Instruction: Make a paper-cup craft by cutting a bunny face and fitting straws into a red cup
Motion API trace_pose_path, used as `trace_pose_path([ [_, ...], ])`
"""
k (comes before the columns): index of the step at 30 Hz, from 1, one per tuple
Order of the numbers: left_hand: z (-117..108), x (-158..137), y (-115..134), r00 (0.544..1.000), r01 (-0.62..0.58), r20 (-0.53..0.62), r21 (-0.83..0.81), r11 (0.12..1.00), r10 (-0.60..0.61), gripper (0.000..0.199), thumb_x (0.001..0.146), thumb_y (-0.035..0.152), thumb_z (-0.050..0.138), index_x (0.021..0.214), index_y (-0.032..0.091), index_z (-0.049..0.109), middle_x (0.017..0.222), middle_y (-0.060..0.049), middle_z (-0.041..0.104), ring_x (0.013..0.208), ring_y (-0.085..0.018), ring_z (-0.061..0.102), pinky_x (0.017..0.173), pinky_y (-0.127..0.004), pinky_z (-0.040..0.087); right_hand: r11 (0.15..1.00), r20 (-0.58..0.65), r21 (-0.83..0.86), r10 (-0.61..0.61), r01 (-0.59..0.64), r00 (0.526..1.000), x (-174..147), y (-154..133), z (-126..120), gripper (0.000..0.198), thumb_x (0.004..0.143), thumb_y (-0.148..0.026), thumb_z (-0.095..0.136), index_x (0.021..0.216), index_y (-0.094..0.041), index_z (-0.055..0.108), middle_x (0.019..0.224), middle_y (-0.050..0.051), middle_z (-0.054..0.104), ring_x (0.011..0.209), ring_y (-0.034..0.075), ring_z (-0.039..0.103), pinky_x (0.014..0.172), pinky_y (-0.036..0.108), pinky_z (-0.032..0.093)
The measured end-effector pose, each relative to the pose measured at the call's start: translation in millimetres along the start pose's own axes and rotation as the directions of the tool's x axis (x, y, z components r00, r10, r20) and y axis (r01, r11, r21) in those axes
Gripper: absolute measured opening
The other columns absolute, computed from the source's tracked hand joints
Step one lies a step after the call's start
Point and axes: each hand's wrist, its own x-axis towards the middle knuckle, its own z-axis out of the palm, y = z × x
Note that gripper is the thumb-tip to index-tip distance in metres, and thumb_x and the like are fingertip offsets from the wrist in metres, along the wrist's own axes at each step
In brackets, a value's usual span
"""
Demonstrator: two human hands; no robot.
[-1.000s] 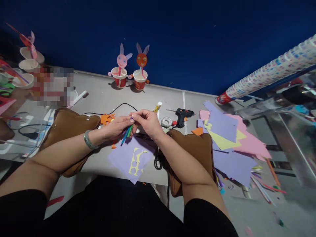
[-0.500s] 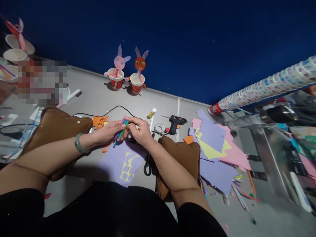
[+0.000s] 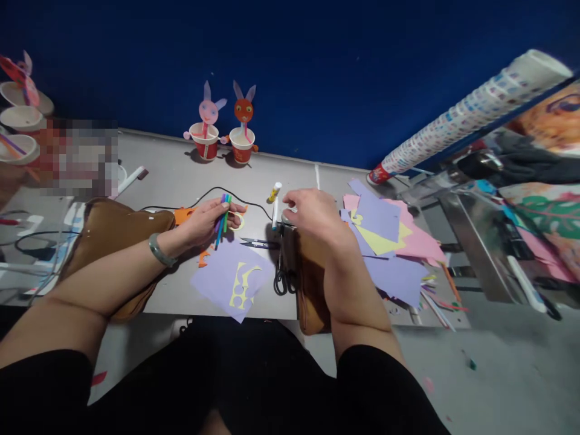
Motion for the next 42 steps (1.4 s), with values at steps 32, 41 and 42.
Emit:
trace_pose_path([
  [32, 8.4, -5.7, 7.3, 0.978, -0.086, -0.167, 0.207, 0.975, 0.122, 0.015, 0.095, 0.033, 0.057, 0.09, 0.019, 0.055, 0.058, 0.01, 0.036, 0.046, -0.006, 0.026, 0.045, -0.021, 0.02, 0.404, -0.33, 0.842, -0.139, 0.357, 0.934, 11.9, -43.3, 91.0, 0.033, 0.091, -0.053, 0.072, 0.101, -0.023, 0.062, 0.12, 0.007, 0.064, 0.095, 0.016, 0.066, 0.087, 0.033, 0.056],
  [41, 3.9, -10.3, 5.4, 0.956, -0.237, -0.016, 0.545, 0.804, 0.292, 0.034, 0.073, 0.028, 0.08, 0.102, 0.016, 0.066, 0.058, 0.012, 0.033, 0.053, -0.007, 0.03, 0.054, -0.024, 0.026, 0.13, -0.093, 0.987, -0.031, 0.096, 0.995, 4.9, -51.1, 100.5, 0.042, 0.085, -0.063, 0.076, 0.088, -0.023, 0.063, 0.074, -0.004, 0.066, 0.066, 0.012, 0.065, 0.069, 0.027, 0.056],
  [42, 4.1, -10.2, 4.8, 0.955, -0.236, -0.015, 0.57, 0.787, 0.297, 0.033, 0.073, 0.026, 0.08, 0.101, 0.016, 0.066, 0.057, 0.012, 0.032, 0.053, -0.007, 0.029, 0.054, -0.024, 0.026, 0.085, -0.044, 0.995, -0.019, 0.046, 0.999, 4.9, -52.5, 101.6, 0.045, 0.084, -0.065, 0.076, 0.085, -0.023, 0.061, 0.07, -0.005, 0.065, 0.062, 0.011, 0.063, 0.065, 0.026, 0.056],
])
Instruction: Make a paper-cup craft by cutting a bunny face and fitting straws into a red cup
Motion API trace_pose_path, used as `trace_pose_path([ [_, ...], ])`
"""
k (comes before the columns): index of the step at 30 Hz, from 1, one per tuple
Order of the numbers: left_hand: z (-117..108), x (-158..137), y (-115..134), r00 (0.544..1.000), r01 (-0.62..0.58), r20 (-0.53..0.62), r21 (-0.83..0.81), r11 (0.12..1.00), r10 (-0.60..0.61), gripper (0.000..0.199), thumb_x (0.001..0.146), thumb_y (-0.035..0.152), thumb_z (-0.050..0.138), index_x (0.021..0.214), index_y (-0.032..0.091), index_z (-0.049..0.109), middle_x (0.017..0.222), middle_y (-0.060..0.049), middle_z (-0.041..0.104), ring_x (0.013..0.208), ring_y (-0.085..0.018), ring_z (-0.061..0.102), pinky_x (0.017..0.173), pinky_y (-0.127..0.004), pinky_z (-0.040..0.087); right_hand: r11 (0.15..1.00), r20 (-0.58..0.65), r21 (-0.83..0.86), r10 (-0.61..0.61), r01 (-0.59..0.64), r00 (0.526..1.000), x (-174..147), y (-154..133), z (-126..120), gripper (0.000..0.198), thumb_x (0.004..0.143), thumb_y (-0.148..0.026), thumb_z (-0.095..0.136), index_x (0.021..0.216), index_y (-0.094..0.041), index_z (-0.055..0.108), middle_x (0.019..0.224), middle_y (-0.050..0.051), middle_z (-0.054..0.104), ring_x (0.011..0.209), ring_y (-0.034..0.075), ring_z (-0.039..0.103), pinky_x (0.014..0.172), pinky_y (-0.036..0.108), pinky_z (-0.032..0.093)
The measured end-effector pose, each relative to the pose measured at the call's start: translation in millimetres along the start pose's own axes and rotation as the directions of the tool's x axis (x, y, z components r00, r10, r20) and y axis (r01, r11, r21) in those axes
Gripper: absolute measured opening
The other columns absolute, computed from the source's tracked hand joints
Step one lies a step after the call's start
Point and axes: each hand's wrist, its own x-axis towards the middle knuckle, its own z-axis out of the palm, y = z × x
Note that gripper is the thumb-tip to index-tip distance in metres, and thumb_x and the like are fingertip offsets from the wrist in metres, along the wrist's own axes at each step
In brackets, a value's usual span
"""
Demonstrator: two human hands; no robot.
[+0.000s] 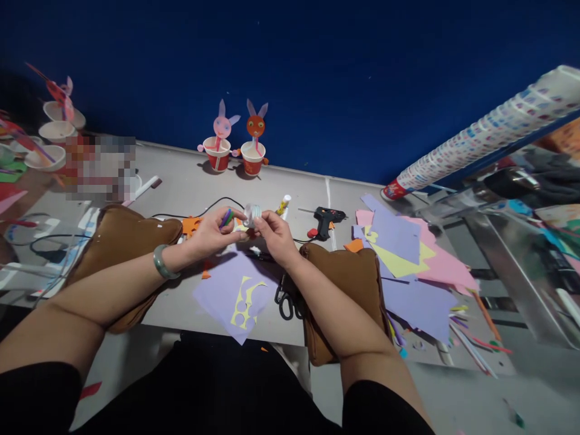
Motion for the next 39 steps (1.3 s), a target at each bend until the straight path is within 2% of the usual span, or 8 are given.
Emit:
trace_pose_path([
  [3, 0.7, -0.3, -1.4, 1.0, -0.006, -0.015, 0.035, 0.999, 0.006, 0.026, 0.076, 0.028, 0.078, 0.097, 0.016, 0.067, 0.056, 0.012, 0.034, 0.053, -0.007, 0.03, 0.054, -0.024, 0.026, 0.992, 0.028, 0.074, 0.104, -0.106, 0.994, -1.0, 1.7, 3.7, 0.048, 0.084, -0.07, 0.073, 0.086, -0.023, 0.06, 0.067, -0.005, 0.065, 0.055, 0.011, 0.063, 0.057, 0.025, 0.053],
  [8, -2.9, 3.0, -1.0, 0.997, 0.041, -0.064, -0.098, 0.994, -0.047, 0.027, 0.081, 0.04, 0.078, 0.089, 0.017, 0.066, 0.067, 0.003, 0.054, 0.059, -0.009, 0.046, 0.055, -0.025, 0.034, 0.994, 0.081, 0.054, 0.093, -0.098, 0.992, -4.9, -3.9, 5.8, 0.049, 0.088, -0.071, 0.067, 0.095, -0.022, 0.061, 0.076, -0.001, 0.073, 0.054, 0.012, 0.066, 0.054, 0.027, 0.054],
  [11, -4.0, 5.0, 1.8, 0.988, 0.144, -0.02, -0.239, 0.96, -0.153, 0.034, 0.08, 0.047, 0.079, 0.087, 0.018, 0.064, 0.057, 0.007, 0.046, 0.049, -0.007, 0.038, 0.047, -0.024, 0.025, 0.997, 0.093, 0.012, 0.073, -0.074, 0.993, -6.7, -7.5, 6.8, 0.047, 0.081, -0.06, 0.079, 0.102, -0.022, 0.061, 0.079, -0.001, 0.075, 0.055, 0.012, 0.067, 0.057, 0.028, 0.055],
  [19, 0.1, 2.2, 8.0, 0.958, 0.287, 0.108, -0.382, 0.878, -0.266, 0.046, 0.07, 0.052, 0.087, 0.09, 0.016, 0.065, 0.05, 0.01, 0.04, 0.043, -0.005, 0.031, 0.042, -0.021, 0.019, 0.988, -0.017, -0.15, -0.052, 0.048, 0.999, -7.5, -2.2, 8.0, 0.038, 0.074, -0.049, 0.088, 0.085, -0.021, 0.064, 0.055, -0.008, 0.053, 0.046, 0.008, 0.047, 0.047, 0.024, 0.039],
  [30, 2.7, -1.0, 9.5, 0.944, 0.324, 0.196, -0.408, 0.853, -0.265, 0.039, 0.079, 0.043, 0.083, 0.089, 0.02, 0.052, 0.053, 0.012, 0.04, 0.043, -0.004, 0.033, 0.043, -0.021, 0.022, 0.845, -0.013, -0.462, -0.309, 0.269, 0.951, -15.2, -3.5, 11.2, 0.021, 0.088, -0.041, 0.076, 0.088, -0.021, 0.069, 0.064, -0.005, 0.056, 0.055, 0.01, 0.047, 0.056, 0.026, 0.043],
  [34, 1.1, -1.5, 14.8, 0.936, 0.337, 0.248, -0.437, 0.834, -0.249, 0.039, 0.076, 0.042, 0.084, 0.086, 0.021, 0.052, 0.052, 0.012, 0.038, 0.043, -0.004, 0.031, 0.043, -0.022, 0.019, 0.803, -0.111, -0.507, -0.422, 0.314, 0.9, -12.6, -0.3, 6.2, 0.036, 0.078, -0.043, 0.086, 0.099, -0.023, 0.064, 0.097, 0.001, 0.062, 0.06, 0.008, 0.048, 0.055, 0.027, 0.044],
  [37, -0.3, -1.3, 16.9, 0.932, 0.341, 0.274, -0.431, 0.836, -0.239, 0.035, 0.074, 0.04, 0.082, 0.084, 0.021, 0.054, 0.053, 0.011, 0.04, 0.044, -0.004, 0.03, 0.044, -0.023, 0.017, 0.827, -0.05, -0.478, -0.361, 0.295, 0.931, -10.6, 0.4, 1.7, 0.059, 0.077, -0.047, 0.087, 0.125, -0.027, 0.06, 0.127, 0.008, 0.061, 0.061, 0.008, 0.052, 0.054, 0.029, 0.048],
  [39, -0.6, -1.4, 17.1, 0.929, 0.342, 0.281, -0.409, 0.846, -0.24, 0.034, 0.074, 0.039, 0.081, 0.085, 0.02, 0.055, 0.055, 0.01, 0.042, 0.044, -0.004, 0.03, 0.044, -0.023, 0.017, 0.823, 0.025, -0.489, -0.319, 0.29, 0.947, -10.7, -0.3, 0.1, 0.06, 0.081, -0.05, 0.083, 0.132, -0.029, 0.06, 0.123, 0.008, 0.067, 0.065, 0.011, 0.057, 0.058, 0.031, 0.052],
])
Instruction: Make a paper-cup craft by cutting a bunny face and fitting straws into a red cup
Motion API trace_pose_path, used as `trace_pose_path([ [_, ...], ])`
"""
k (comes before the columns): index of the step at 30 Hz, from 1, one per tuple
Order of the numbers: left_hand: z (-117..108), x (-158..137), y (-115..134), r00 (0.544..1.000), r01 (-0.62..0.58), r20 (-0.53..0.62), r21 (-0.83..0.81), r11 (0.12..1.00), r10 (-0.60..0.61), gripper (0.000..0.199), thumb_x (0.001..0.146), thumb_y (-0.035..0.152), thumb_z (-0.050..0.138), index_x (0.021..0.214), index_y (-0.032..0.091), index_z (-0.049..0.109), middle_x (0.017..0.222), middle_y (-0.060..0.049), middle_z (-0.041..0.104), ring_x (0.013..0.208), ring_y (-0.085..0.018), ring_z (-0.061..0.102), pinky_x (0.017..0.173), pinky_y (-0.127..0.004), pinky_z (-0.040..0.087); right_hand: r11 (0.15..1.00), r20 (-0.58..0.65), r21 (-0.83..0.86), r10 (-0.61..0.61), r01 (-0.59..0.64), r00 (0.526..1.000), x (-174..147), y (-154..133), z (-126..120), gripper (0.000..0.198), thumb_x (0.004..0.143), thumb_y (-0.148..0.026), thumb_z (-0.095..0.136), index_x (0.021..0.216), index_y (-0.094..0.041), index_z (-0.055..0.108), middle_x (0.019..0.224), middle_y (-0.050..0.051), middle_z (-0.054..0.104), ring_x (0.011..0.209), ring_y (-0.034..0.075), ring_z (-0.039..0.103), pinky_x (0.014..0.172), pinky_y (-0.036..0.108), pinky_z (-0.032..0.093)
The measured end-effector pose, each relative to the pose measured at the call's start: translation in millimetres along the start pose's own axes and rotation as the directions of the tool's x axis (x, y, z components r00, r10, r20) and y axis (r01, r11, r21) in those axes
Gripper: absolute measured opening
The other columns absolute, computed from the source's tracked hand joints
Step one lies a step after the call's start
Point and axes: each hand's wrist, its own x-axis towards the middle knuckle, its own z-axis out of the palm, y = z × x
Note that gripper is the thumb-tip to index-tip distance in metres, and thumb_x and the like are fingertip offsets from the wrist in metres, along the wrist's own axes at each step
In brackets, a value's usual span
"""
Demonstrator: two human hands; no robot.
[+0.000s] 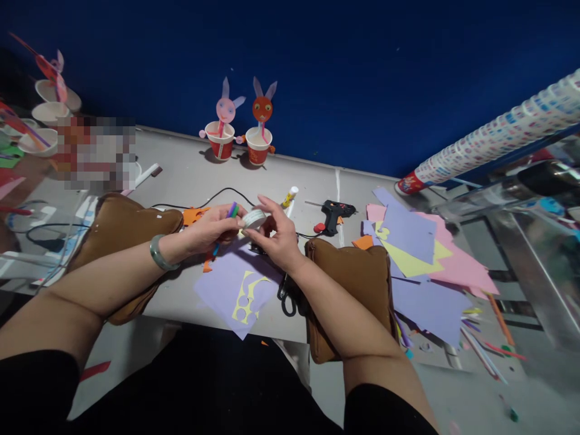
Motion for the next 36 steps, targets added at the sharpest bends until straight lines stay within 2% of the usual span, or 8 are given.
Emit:
trace_pose_path([
  [2, 0.0, 0.0, -0.4, 1.0, 0.0, -0.009, 0.031, 1.0, 0.001, 0.034, 0.073, 0.038, 0.081, 0.084, 0.019, 0.056, 0.057, 0.009, 0.044, 0.045, -0.004, 0.032, 0.044, -0.024, 0.018, 0.998, 0.021, -0.045, -0.031, 0.032, 0.999, -0.7, -1.0, -0.7, 0.051, 0.084, -0.051, 0.081, 0.126, -0.027, 0.065, 0.112, 0.007, 0.072, 0.077, 0.017, 0.065, 0.068, 0.034, 0.056],
  [5, 0.1, 0.2, -0.9, 1.0, 0.012, -0.007, 0.05, 0.999, -0.012, 0.034, 0.07, 0.037, 0.081, 0.082, 0.019, 0.055, 0.055, 0.009, 0.044, 0.045, -0.004, 0.032, 0.044, -0.023, 0.018, 0.992, -0.021, -0.092, -0.087, 0.084, 0.996, -2.1, -2.6, 0.1, 0.041, 0.082, -0.052, 0.081, 0.11, -0.024, 0.07, 0.105, 0.007, 0.075, 0.091, 0.022, 0.07, 0.081, 0.037, 0.058],
  [12, -0.8, -1.2, 2.8, 0.996, 0.069, 0.062, -0.006, 0.998, -0.069, 0.031, 0.066, 0.03, 0.076, 0.085, 0.02, 0.054, 0.052, 0.011, 0.041, 0.041, -0.004, 0.03, 0.043, -0.021, 0.017, 0.991, -0.048, -0.021, -0.136, 0.135, 0.99, -3.2, -3.6, 1.5, 0.037, 0.081, -0.052, 0.084, 0.102, -0.026, 0.07, 0.097, 0.003, 0.075, 0.083, 0.018, 0.069, 0.078, 0.034, 0.057],
  [16, -2.0, -2.3, 3.4, 0.993, 0.058, 0.099, 0.014, 0.998, -0.06, 0.028, 0.065, 0.027, 0.075, 0.085, 0.02, 0.056, 0.053, 0.011, 0.04, 0.041, -0.003, 0.028, 0.043, -0.021, 0.016, 0.99, -0.042, -0.011, -0.14, 0.139, 0.989, -4.0, -5.8, 0.8, 0.038, 0.079, -0.053, 0.085, 0.1, -0.026, 0.071, 0.093, 0.002, 0.074, 0.075, 0.017, 0.066, 0.071, 0.033, 0.056],
  [19, -2.3, -2.9, 2.8, 0.993, 0.046, 0.108, 0.017, 0.999, -0.047, 0.026, 0.065, 0.027, 0.075, 0.083, 0.019, 0.057, 0.054, 0.01, 0.041, 0.042, -0.003, 0.029, 0.043, -0.021, 0.016, 0.989, -0.038, -0.011, -0.146, 0.146, 0.989, -4.4, -6.2, 0.8, 0.037, 0.079, -0.051, 0.086, 0.103, -0.026, 0.072, 0.092, 0.002, 0.073, 0.075, 0.017, 0.065, 0.069, 0.034, 0.055],
  [24, -2.1, -2.5, 1.2, 0.996, 0.029, 0.087, 0.026, 0.999, -0.031, 0.03, 0.067, 0.034, 0.08, 0.081, 0.019, 0.057, 0.057, 0.008, 0.046, 0.043, -0.004, 0.031, 0.042, -0.022, 0.016, 0.971, -0.03, -0.008, -0.24, 0.24, 0.97, -4.9, -4.6, 1.9, 0.033, 0.08, -0.043, 0.087, 0.107, -0.029, 0.073, 0.09, 0.001, 0.073, 0.071, 0.016, 0.063, 0.065, 0.032, 0.052],
  [30, -2.2, -2.2, 1.7, 0.992, 0.028, 0.12, 0.023, 0.999, -0.03, 0.039, 0.065, 0.039, 0.086, 0.079, 0.02, 0.055, 0.053, 0.011, 0.039, 0.042, -0.003, 0.028, 0.042, -0.021, 0.019, 0.973, -0.025, -0.057, -0.224, 0.223, 0.974, -7.4, -9.3, 1.4, 0.035, 0.082, -0.045, 0.085, 0.111, -0.03, 0.073, 0.09, 0.002, 0.074, 0.073, 0.019, 0.065, 0.068, 0.036, 0.055],
  [36, -0.6, -2.6, 2.5, 0.991, -0.004, 0.135, 0.019, 1.0, 0.001, 0.031, 0.067, 0.033, 0.079, 0.082, 0.02, 0.056, 0.053, 0.012, 0.04, 0.041, -0.003, 0.029, 0.042, -0.021, 0.021, 0.958, -0.044, -0.069, -0.28, 0.277, 0.959, -7.3, -11.9, 0.4, 0.034, 0.086, -0.041, 0.082, 0.117, -0.031, 0.073, 0.093, 0.003, 0.075, 0.074, 0.018, 0.066, 0.068, 0.035, 0.056],
])
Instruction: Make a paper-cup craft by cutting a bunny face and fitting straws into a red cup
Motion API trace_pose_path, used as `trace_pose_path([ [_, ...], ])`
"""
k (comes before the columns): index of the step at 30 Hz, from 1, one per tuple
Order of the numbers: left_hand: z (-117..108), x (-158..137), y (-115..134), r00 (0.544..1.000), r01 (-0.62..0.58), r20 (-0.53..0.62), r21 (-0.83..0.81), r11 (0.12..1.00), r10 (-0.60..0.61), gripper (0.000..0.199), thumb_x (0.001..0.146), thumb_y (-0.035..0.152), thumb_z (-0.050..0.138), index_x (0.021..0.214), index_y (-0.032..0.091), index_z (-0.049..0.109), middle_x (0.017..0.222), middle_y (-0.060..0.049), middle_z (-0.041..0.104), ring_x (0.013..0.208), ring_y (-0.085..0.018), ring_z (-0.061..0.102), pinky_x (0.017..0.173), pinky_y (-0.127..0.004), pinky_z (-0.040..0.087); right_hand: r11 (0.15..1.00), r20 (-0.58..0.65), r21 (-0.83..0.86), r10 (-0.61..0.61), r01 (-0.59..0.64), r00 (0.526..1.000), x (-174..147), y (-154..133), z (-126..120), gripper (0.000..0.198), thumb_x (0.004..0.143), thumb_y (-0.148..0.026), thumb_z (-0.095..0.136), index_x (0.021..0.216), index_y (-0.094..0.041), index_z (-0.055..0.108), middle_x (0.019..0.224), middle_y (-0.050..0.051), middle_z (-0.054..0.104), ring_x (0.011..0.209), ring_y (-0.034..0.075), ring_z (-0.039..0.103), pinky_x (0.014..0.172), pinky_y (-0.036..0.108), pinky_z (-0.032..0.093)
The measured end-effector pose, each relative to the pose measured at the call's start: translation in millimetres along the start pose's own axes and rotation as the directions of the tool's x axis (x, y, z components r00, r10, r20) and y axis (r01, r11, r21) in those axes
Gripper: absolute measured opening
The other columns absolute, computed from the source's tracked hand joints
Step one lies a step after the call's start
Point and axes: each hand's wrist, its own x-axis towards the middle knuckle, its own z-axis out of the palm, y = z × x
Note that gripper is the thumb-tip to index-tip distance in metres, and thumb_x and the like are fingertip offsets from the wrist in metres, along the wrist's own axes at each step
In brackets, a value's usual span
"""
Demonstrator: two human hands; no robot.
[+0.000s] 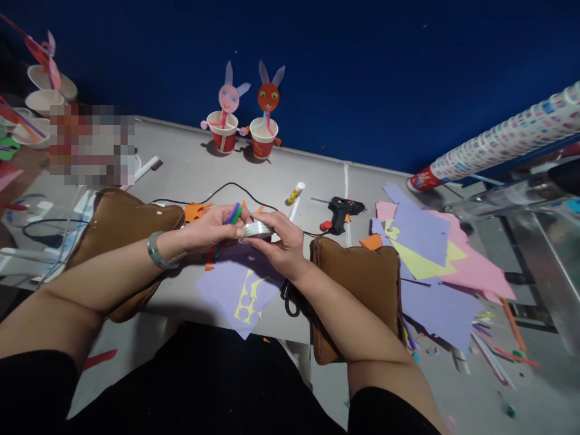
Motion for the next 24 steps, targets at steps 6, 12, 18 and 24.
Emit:
trace_pose_path([
  [6, 0.6, -2.5, 0.3, 1.0, -0.011, -0.014, -0.007, 1.0, 0.011, 0.029, 0.067, 0.031, 0.075, 0.085, 0.019, 0.056, 0.057, 0.01, 0.043, 0.044, -0.004, 0.033, 0.044, -0.021, 0.022, 0.999, -0.01, -0.041, -0.011, 0.011, 1.0, -0.6, 2.2, -0.7, 0.035, 0.085, -0.042, 0.082, 0.117, -0.031, 0.073, 0.093, 0.003, 0.075, 0.076, 0.02, 0.068, 0.071, 0.038, 0.057],
  [12, 0.0, -1.7, -0.6, 0.999, -0.026, -0.042, 0.064, 0.998, 0.029, 0.023, 0.068, 0.029, 0.07, 0.083, 0.019, 0.057, 0.056, 0.009, 0.042, 0.045, -0.005, 0.032, 0.045, -0.023, 0.022, 0.996, -0.034, -0.09, -0.023, 0.02, 0.999, -1.5, 2.6, 1.9, 0.036, 0.084, -0.042, 0.083, 0.116, -0.03, 0.073, 0.089, 0.002, 0.074, 0.07, 0.019, 0.064, 0.063, 0.036, 0.056],
  [18, -3.7, 1.6, -0.8, 0.974, -0.074, -0.2, 0.18, 0.981, 0.11, 0.024, 0.073, 0.029, 0.064, 0.095, 0.02, 0.059, 0.057, 0.01, 0.042, 0.048, -0.007, 0.035, 0.049, -0.023, 0.025, 0.982, -0.081, -0.151, -0.124, 0.111, 0.989, 2.0, 4.0, -0.6, 0.035, 0.085, -0.028, 0.082, 0.117, -0.031, 0.069, 0.094, 0.002, 0.073, 0.076, 0.018, 0.065, 0.066, 0.034, 0.054],
  [24, -8.6, 3.5, 0.4, 0.958, -0.093, -0.19, 0.5, 0.861, 0.214, 0.024, 0.081, 0.039, 0.072, 0.079, 0.016, 0.064, 0.064, 0.003, 0.054, 0.06, -0.009, 0.043, 0.056, -0.024, 0.033, 0.939, -0.042, -0.313, -0.161, 0.14, 0.986, 1.8, 12.0, -7.3, 0.026, 0.089, -0.032, 0.077, 0.115, -0.03, 0.071, 0.098, 0.005, 0.073, 0.08, 0.02, 0.067, 0.068, 0.036, 0.057],
])
